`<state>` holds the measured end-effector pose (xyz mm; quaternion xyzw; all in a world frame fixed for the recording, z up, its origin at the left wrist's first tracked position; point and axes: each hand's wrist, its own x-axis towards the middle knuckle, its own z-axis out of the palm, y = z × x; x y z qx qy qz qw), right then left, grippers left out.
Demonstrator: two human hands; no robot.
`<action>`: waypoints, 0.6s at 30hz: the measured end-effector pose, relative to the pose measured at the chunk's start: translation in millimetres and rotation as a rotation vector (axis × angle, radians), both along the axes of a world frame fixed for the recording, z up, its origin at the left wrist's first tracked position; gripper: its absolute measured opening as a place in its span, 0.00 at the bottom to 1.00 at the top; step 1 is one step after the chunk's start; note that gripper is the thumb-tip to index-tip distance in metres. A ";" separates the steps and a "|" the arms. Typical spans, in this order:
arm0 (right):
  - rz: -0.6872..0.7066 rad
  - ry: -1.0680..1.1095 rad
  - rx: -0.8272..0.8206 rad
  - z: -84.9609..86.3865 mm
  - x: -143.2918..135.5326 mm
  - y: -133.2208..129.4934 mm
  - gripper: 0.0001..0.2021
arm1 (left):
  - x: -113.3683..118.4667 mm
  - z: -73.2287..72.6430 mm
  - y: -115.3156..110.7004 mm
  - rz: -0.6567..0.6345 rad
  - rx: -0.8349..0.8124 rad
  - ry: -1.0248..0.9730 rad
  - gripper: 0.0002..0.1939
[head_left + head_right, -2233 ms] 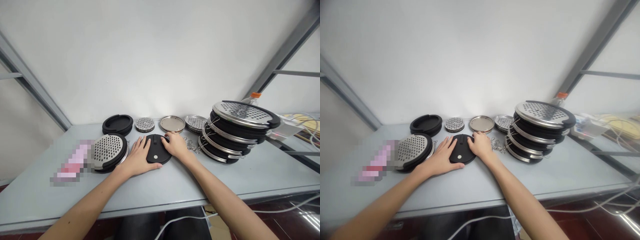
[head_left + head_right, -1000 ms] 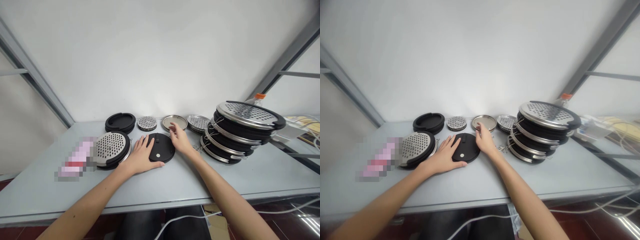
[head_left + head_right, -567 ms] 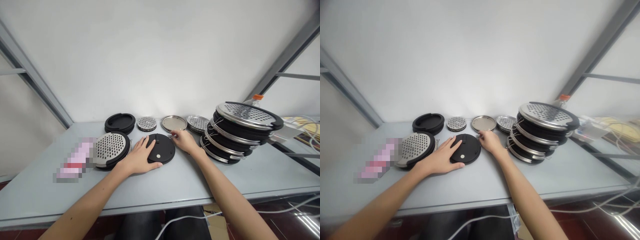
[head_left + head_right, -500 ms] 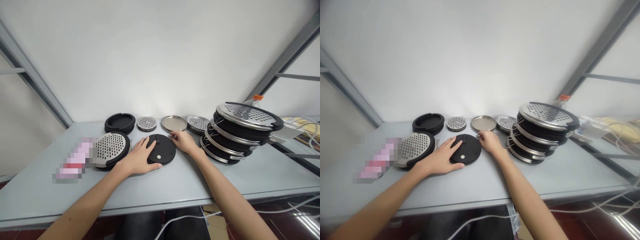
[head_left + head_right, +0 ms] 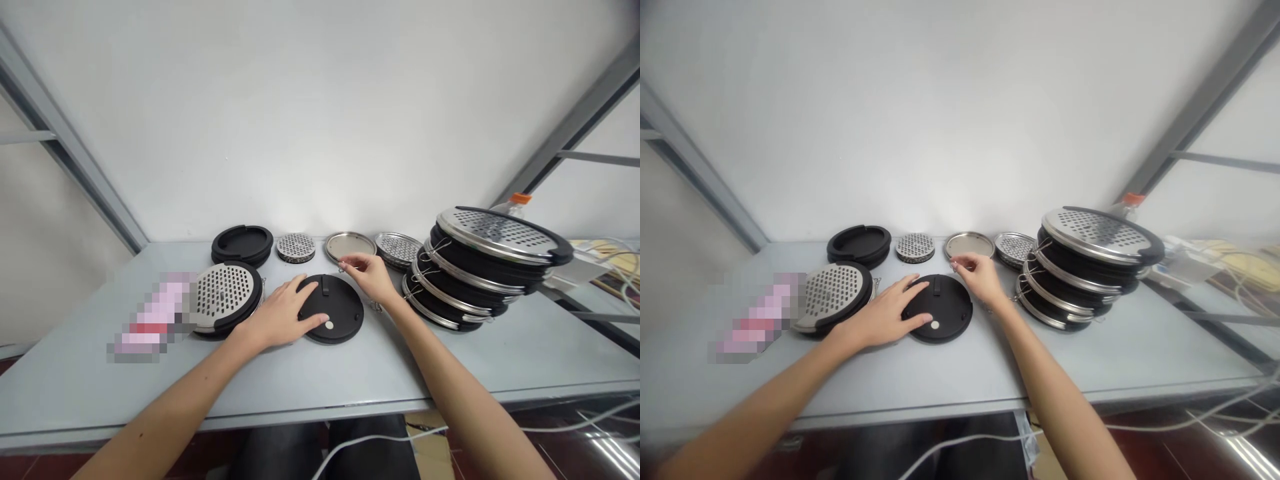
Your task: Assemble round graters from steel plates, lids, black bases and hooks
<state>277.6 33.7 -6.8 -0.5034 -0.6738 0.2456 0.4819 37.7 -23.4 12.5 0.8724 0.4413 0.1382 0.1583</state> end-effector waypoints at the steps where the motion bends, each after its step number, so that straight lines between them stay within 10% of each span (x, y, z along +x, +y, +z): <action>1: 0.026 0.078 -0.029 1.3 -2.2 -0.9 0.13 | 1.4 -1.9 1.2 0.022 0.029 -0.030 0.33; 11: 0.443 0.446 -0.279 8.5 -31.9 -19.0 0.12 | 12.8 -15.2 9.4 0.082 0.252 -0.281 0.15; 18: 0.456 0.427 -0.216 9.8 -36.6 -22.0 0.11 | 13.3 -16.9 13.3 0.069 0.246 -0.413 0.07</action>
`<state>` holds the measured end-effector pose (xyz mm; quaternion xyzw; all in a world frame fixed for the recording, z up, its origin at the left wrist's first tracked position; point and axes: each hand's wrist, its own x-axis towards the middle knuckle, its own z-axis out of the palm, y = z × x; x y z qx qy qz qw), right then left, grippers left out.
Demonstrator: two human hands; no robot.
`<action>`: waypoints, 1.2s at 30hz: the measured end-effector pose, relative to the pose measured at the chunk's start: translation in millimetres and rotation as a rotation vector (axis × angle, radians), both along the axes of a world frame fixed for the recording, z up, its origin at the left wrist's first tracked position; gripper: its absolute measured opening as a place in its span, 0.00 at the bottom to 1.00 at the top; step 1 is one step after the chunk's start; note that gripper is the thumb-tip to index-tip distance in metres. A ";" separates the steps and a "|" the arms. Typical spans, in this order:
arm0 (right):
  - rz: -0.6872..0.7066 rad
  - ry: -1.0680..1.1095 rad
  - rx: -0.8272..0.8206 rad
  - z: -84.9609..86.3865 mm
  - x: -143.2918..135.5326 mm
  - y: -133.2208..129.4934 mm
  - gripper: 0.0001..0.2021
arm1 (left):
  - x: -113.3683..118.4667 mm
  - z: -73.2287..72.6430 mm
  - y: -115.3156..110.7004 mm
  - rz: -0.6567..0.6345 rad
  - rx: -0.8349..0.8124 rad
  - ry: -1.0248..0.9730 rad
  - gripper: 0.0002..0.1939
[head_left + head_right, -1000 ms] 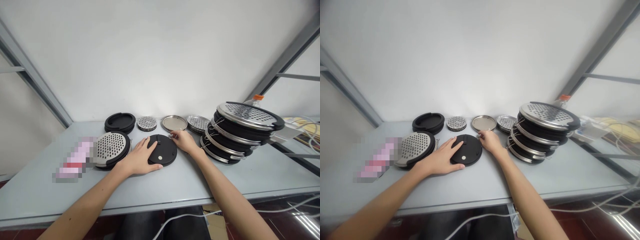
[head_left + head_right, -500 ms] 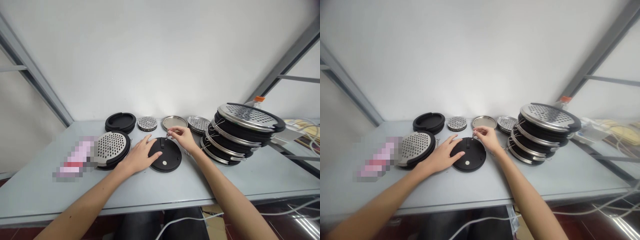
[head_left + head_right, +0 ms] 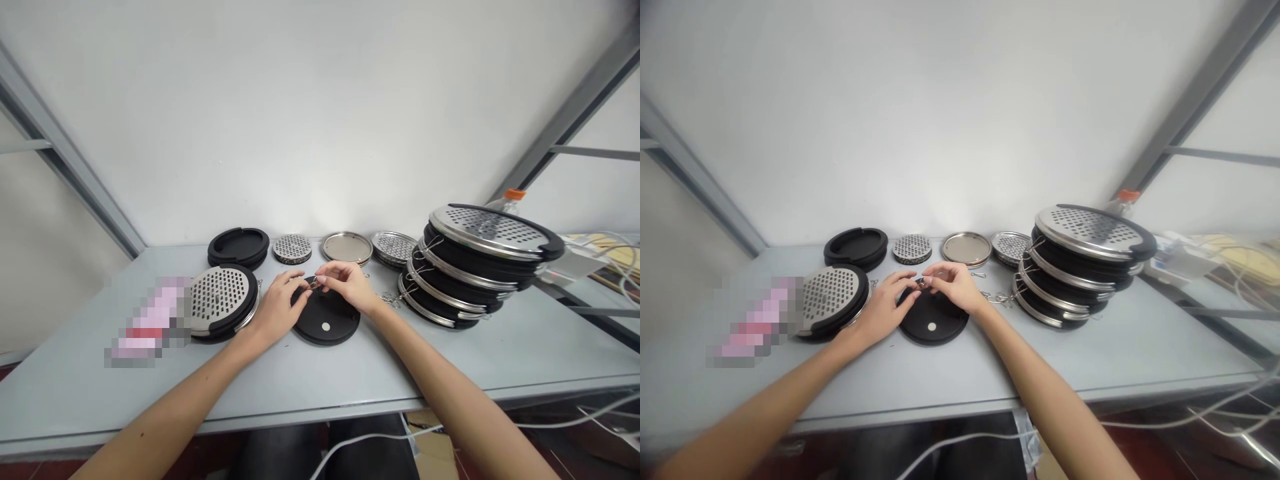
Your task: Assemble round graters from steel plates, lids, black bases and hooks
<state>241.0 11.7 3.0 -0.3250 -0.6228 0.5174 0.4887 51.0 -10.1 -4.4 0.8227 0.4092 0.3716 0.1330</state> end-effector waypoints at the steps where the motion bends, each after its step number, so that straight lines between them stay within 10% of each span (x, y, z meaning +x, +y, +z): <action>1: -0.011 -0.006 0.001 0.4 0.3 0.1 0.11 | 0.5 0.6 0.1 0.007 0.005 -0.019 0.06; 16: -0.275 0.484 -0.336 11.7 20.4 11.0 0.17 | 3.7 18.4 -1.8 -0.132 -0.673 -0.759 0.24; 36: -0.391 0.277 -0.340 -4.0 25.1 21.6 0.15 | 3.5 18.6 -1.1 -0.191 -0.652 -0.747 0.24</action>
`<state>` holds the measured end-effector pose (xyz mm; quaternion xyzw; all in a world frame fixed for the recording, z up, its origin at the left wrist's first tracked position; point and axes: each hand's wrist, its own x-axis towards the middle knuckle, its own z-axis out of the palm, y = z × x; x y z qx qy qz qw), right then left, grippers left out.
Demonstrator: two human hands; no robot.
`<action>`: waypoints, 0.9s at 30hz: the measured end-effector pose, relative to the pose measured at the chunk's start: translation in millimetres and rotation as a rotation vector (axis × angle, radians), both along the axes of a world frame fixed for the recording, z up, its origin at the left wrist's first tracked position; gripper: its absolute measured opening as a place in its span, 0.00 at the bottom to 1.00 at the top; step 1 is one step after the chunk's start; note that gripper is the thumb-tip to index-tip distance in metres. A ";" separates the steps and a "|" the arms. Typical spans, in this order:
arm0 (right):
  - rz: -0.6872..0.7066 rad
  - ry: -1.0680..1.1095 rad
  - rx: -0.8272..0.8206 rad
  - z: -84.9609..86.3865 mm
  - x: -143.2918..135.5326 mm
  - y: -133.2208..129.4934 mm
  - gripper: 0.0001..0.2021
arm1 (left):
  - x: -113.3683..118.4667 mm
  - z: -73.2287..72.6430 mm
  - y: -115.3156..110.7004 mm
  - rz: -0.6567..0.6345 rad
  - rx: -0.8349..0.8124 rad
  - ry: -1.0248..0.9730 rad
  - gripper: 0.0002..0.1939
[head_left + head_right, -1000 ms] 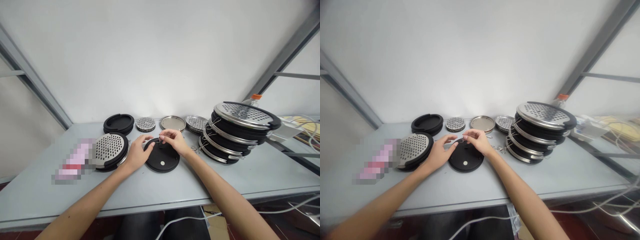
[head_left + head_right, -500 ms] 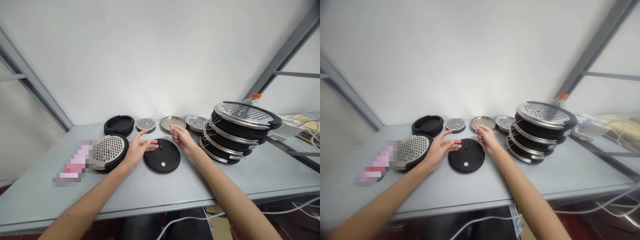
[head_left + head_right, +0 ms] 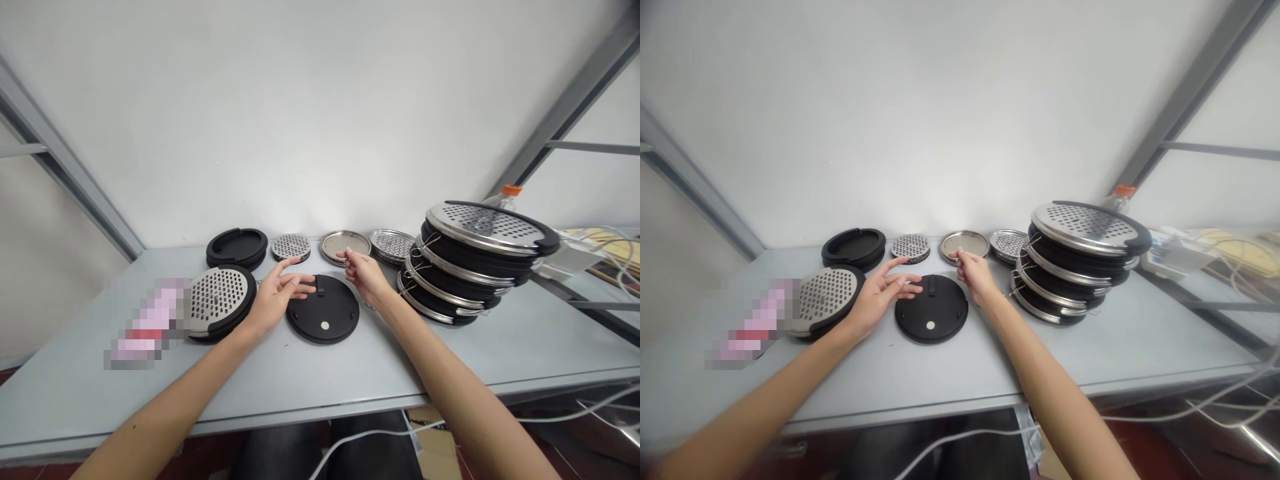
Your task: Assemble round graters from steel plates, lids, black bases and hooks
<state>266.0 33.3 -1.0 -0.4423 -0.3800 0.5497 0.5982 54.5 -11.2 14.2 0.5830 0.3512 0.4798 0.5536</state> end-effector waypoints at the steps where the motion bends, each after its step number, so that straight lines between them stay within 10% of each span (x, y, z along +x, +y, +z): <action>1: 0.002 0.004 -0.013 0.7 0.0 -0.2 0.13 | -0.1 0.0 -0.1 -0.003 0.008 0.007 0.25; 27: 0.067 -0.174 0.118 -7.6 -7.7 -4.2 0.27 | 0.1 1.4 -3.4 0.100 0.100 0.095 0.19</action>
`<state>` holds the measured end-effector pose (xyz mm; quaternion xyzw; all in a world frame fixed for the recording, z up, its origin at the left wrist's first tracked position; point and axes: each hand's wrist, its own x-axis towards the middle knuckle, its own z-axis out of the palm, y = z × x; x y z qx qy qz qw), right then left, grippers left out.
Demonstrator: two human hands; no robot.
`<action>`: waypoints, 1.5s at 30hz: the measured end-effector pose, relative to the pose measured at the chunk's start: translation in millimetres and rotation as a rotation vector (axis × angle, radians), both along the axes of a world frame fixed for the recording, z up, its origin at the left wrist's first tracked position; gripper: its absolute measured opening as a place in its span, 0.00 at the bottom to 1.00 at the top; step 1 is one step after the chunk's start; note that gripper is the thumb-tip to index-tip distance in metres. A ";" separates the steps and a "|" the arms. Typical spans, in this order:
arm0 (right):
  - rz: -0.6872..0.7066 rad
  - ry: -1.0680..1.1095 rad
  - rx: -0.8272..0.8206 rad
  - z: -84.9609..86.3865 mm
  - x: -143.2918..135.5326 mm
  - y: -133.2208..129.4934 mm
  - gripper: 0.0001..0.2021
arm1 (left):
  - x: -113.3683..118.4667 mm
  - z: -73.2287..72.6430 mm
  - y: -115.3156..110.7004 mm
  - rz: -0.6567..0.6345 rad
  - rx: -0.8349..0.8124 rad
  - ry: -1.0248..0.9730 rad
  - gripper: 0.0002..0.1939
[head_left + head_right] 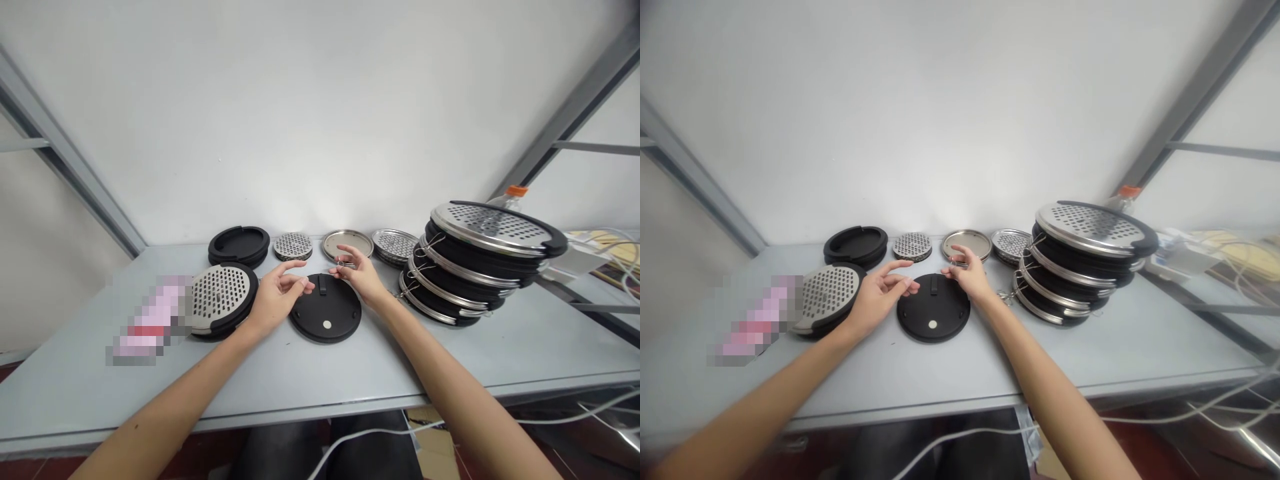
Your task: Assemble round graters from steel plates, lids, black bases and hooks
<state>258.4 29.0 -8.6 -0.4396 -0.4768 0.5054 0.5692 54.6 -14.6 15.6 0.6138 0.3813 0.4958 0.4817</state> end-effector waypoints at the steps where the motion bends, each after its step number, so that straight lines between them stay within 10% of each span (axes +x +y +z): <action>1: -0.002 0.007 -0.006 -0.1 0.1 0.0 0.27 | -0.2 -0.6 0.5 0.008 0.002 -0.007 0.18; 45: 0.314 -0.159 0.008 5.4 4.4 -2.6 0.20 | -2.0 -4.0 3.1 0.141 0.111 0.085 0.14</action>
